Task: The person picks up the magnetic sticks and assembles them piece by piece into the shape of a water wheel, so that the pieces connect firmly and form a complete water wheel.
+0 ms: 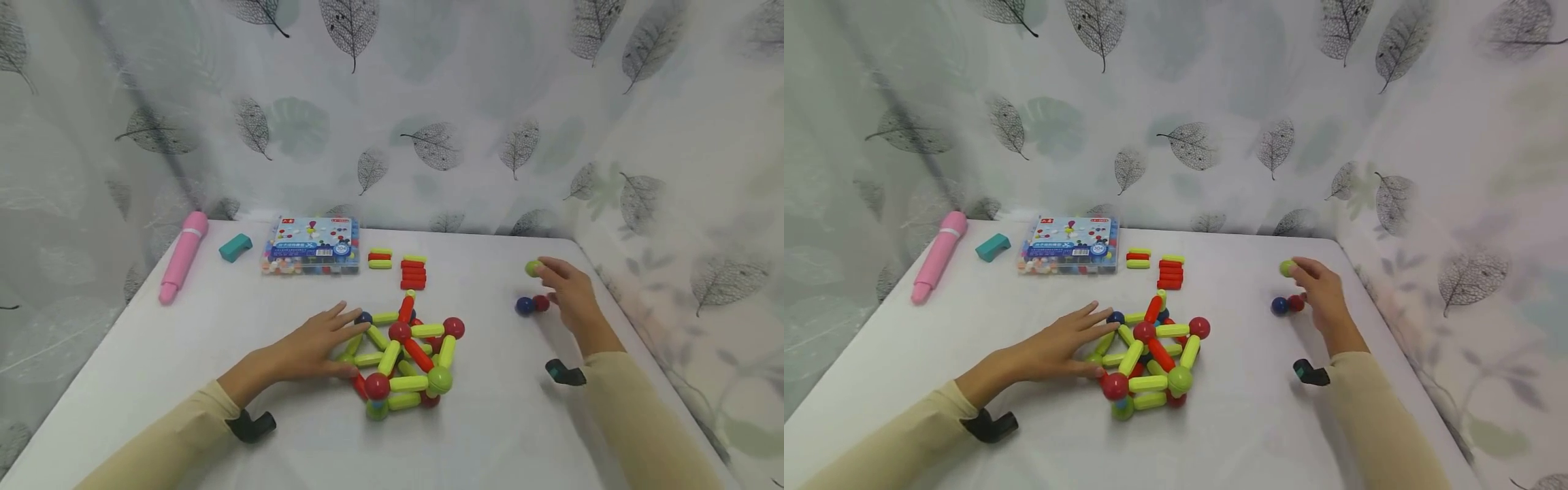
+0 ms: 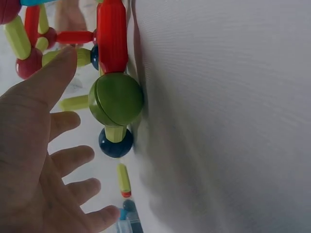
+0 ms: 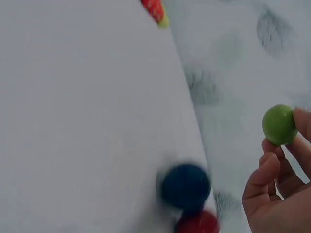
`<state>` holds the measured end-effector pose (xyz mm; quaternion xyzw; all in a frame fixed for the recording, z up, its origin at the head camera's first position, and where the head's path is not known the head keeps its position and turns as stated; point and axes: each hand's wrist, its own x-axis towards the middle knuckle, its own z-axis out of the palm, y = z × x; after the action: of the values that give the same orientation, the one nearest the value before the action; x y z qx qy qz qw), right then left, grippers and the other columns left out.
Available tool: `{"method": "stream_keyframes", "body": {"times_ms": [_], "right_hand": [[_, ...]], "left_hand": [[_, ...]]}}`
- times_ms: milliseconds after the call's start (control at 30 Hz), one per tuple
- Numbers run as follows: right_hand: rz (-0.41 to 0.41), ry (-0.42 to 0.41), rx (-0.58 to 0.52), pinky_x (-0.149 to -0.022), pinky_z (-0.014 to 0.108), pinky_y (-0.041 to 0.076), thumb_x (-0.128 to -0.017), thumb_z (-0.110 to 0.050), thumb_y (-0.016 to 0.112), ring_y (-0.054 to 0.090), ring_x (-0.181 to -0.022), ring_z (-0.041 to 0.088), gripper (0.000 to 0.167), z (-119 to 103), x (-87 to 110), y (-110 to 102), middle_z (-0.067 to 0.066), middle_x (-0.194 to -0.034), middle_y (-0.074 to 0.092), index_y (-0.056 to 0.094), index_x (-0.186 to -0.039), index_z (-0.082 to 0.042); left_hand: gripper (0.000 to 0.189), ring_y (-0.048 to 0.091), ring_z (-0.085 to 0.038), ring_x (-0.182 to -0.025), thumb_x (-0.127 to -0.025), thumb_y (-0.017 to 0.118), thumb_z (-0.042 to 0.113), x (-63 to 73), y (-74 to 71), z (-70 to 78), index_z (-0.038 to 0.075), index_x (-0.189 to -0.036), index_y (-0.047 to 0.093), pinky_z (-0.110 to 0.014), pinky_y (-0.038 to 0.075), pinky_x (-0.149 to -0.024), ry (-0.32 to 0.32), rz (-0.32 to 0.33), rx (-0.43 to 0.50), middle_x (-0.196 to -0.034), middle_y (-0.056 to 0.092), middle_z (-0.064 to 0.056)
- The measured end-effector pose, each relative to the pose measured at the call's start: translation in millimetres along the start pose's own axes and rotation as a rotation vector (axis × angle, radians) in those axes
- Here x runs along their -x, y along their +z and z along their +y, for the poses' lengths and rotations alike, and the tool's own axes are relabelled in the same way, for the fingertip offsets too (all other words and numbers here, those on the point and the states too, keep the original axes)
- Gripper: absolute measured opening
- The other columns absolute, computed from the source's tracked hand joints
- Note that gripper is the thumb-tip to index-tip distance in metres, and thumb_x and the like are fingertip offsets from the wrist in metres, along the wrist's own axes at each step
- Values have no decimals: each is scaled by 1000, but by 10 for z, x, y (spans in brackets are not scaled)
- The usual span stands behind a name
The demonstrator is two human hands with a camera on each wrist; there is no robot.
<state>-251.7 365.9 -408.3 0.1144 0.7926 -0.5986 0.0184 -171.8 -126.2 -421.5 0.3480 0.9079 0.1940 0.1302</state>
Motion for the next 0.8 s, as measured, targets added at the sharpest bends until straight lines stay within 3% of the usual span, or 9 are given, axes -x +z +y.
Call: {"method": "stream_keyframes", "body": {"times_ms": [100, 167, 333, 467, 800], "right_hand": [[-221, -104, -57, -84, 27, 49, -99, -34, 68, 51, -110, 17, 48, -289, 126, 438, -7, -120, 60, 57, -140, -9], [-345, -134, -17, -92, 34, 52, -100, -33, 67, 51, -117, 21, 48, -426, 175, 764, -1, -127, 59, 57, -140, -10], [-566, -200, 52, -102, 49, 50, -101, -32, 65, 52, -126, 28, 46, -551, 230, 1338, 8, -137, 58, 58, -141, -11], [-639, -211, 99, -104, 52, 50, -100, -30, 66, 54, -128, 29, 43, -554, 252, 1499, 7, -139, 59, 60, -140, -14], [-656, -231, 174, -103, 53, 51, -98, -33, 69, 57, -127, 26, 47, -547, 322, 1537, 2, -137, 62, 60, -141, -16]], "left_hand": [[81, 15, -38, -156, -90, 68, 61, 1, -27, 15, 27, -157, 41, -65, 28, -118, 10, 4, -40, -167, 30, -7], [79, 18, -39, -155, -90, 68, 61, -12, -24, 19, 26, -156, 43, -64, 29, -118, 16, 4, -56, -166, 31, -8], [74, 21, -40, -154, -91, 67, 59, -23, 19, 16, 25, -154, 47, -62, 30, -118, 22, -1, -71, -166, 32, -11], [72, 20, -41, -154, -92, 68, 57, -22, 32, 14, 24, -153, 47, -62, 30, -118, 30, 3, -75, -166, 32, -11], [72, 19, -42, -154, -93, 69, 54, -22, 46, 9, 23, -154, 47, -62, 30, -118, 50, 8, -69, -166, 31, -12]]}}
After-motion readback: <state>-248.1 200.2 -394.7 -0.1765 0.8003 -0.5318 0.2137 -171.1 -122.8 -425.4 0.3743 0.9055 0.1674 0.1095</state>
